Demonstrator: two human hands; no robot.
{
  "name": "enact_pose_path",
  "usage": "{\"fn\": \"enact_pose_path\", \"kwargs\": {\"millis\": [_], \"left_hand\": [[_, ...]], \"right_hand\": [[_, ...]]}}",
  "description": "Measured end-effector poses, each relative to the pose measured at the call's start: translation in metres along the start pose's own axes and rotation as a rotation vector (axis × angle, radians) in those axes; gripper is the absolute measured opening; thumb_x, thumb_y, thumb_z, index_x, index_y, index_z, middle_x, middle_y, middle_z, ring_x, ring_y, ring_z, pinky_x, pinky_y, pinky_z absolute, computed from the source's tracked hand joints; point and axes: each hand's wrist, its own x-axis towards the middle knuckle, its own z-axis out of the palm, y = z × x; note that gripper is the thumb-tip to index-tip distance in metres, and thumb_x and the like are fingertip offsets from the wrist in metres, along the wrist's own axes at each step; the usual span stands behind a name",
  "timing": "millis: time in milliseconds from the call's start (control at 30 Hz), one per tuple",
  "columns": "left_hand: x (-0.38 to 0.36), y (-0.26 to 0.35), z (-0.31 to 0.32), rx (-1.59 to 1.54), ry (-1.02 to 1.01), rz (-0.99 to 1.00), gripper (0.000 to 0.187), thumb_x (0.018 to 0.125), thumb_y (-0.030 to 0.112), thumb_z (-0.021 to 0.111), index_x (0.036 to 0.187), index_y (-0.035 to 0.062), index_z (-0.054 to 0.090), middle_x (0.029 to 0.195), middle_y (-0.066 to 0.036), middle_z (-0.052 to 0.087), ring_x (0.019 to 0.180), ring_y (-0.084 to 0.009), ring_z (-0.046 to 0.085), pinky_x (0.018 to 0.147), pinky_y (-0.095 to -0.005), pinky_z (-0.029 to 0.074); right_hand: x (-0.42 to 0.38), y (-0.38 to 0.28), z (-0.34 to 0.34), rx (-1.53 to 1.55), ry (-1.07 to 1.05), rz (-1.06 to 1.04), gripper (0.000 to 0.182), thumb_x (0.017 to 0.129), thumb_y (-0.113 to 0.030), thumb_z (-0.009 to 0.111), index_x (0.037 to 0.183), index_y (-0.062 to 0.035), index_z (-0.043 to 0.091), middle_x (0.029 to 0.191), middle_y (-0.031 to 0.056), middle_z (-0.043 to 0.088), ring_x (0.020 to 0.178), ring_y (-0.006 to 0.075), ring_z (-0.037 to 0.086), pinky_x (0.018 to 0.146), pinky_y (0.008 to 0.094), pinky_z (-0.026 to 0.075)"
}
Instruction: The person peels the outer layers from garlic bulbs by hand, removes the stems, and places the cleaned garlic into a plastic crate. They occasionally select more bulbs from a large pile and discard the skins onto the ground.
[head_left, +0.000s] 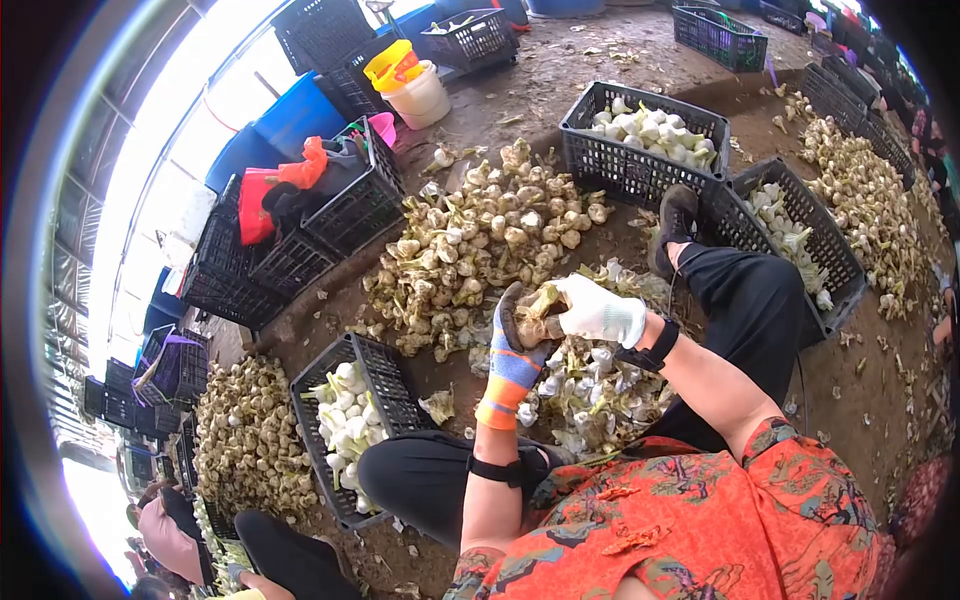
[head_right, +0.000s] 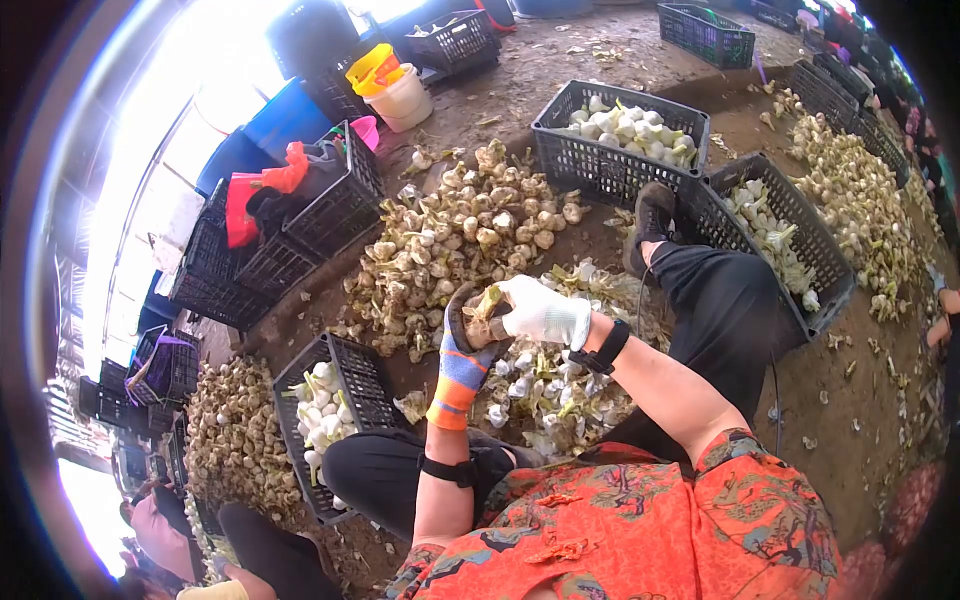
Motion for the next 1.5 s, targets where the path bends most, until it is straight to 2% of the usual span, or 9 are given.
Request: {"fn": "enact_pose_path", "kwargs": {"millis": [100,500,700,800,833,933,1067,1300,1500], "left_hand": [[0.0,-0.01,-0.006,0.003,-0.031,0.027,0.082,0.067,-0.01,0.071,0.136,0.005,0.03,0.124,-0.011,0.05,0.114,-0.0203,0.051,0.096,-0.0321,0.045],[0.0,-0.008,-0.005,-0.109,0.054,0.037,0.07,0.072,0.01,0.078,0.129,0.0027,0.036,0.12,-0.01,0.051,0.11,-0.0197,0.052,0.094,-0.0323,0.043],[0.004,-0.019,0.003,0.065,0.181,0.23,0.064,0.077,0.014,0.076,0.128,0.0037,0.039,0.113,-0.009,0.053,0.097,-0.0183,0.056,0.082,-0.0291,0.049],[-0.002,0.001,0.001,-0.353,0.227,-0.095,0.057,0.082,0.01,0.069,0.13,0.0036,0.039,0.114,-0.01,0.052,0.096,-0.017,0.056,0.081,-0.0286,0.051],[-0.001,0.011,-0.002,-0.367,0.19,-0.101,0.054,0.084,0.016,0.067,0.129,0.0042,0.04,0.109,-0.009,0.055,0.083,-0.0126,0.057,0.065,-0.0226,0.051],[0.005,0.004,-0.012,-0.308,0.237,0.005,0.057,0.08,0.02,0.073,0.126,0.0065,0.043,0.101,-0.006,0.057,0.073,-0.0116,0.056,0.058,-0.0223,0.047],[0.01,-0.017,-0.006,-0.089,0.208,0.197,0.079,0.061,0.005,0.086,0.126,0.0054,0.041,0.12,-0.008,0.05,0.11,-0.0206,0.051,0.096,-0.0346,0.044],[0.006,-0.014,-0.003,0.253,0.184,0.17,0.079,0.057,0.0,0.085,0.122,0.0042,0.042,0.119,-0.008,0.049,0.108,-0.0203,0.051,0.094,-0.0337,0.045],[0.005,-0.014,0.001,-0.148,0.178,0.058,0.054,0.073,0.007,0.075,0.118,0.0036,0.045,0.105,-0.008,0.056,0.092,-0.0161,0.058,0.078,-0.0288,0.052]], "right_hand": [[-0.003,-0.01,-0.007,-0.187,-0.039,0.174,0.035,0.075,0.002,0.058,0.109,0.0026,0.06,0.101,0.0078,0.066,0.085,0.0095,0.06,0.075,0.024,0.049],[-0.014,0.005,-0.007,0.675,0.065,0.072,0.03,0.078,-0.005,0.068,0.106,0.0018,0.062,0.102,0.0086,0.066,0.09,0.0159,0.063,0.079,0.0294,0.051],[-0.01,0.013,0.007,0.465,0.266,0.01,0.016,0.081,-0.006,0.064,0.095,0.0013,0.066,0.096,0.0083,0.068,0.082,0.0162,0.064,0.077,0.0306,0.05],[-0.009,0.031,-0.002,-0.604,0.476,-0.176,0.016,0.083,-0.007,0.06,0.095,0.0007,0.067,0.097,0.006,0.068,0.084,0.0149,0.063,0.076,0.0291,0.048],[-0.01,0.03,-0.006,-0.756,0.451,-0.123,0.016,0.083,-0.006,0.061,0.096,-0.0002,0.068,0.1,0.0032,0.067,0.088,0.0136,0.062,0.078,0.027,0.048],[-0.009,0.038,-0.02,0.128,0.349,0.085,0.017,0.081,-0.004,0.063,0.097,0.0002,0.068,0.098,0.0028,0.066,0.088,0.0123,0.061,0.078,0.0262,0.047],[-0.01,0.019,-0.004,0.572,0.289,0.058,0.026,0.075,0.0,0.068,0.1,0.0042,0.065,0.087,0.0041,0.067,0.077,0.0099,0.06,0.073,0.0241,0.047],[-0.004,0.031,0.003,0.065,0.45,0.052,0.022,0.071,-0.008,0.065,0.089,0.005,0.067,0.076,0.0072,0.067,0.069,0.0108,0.056,0.064,0.0283,0.045],[-0.003,0.036,0.003,-0.568,0.586,-0.218,0.025,0.07,-0.01,0.06,0.091,0.0029,0.061,0.088,0.0218,0.061,0.084,0.0357,0.059,0.075,0.041,0.047]]}}
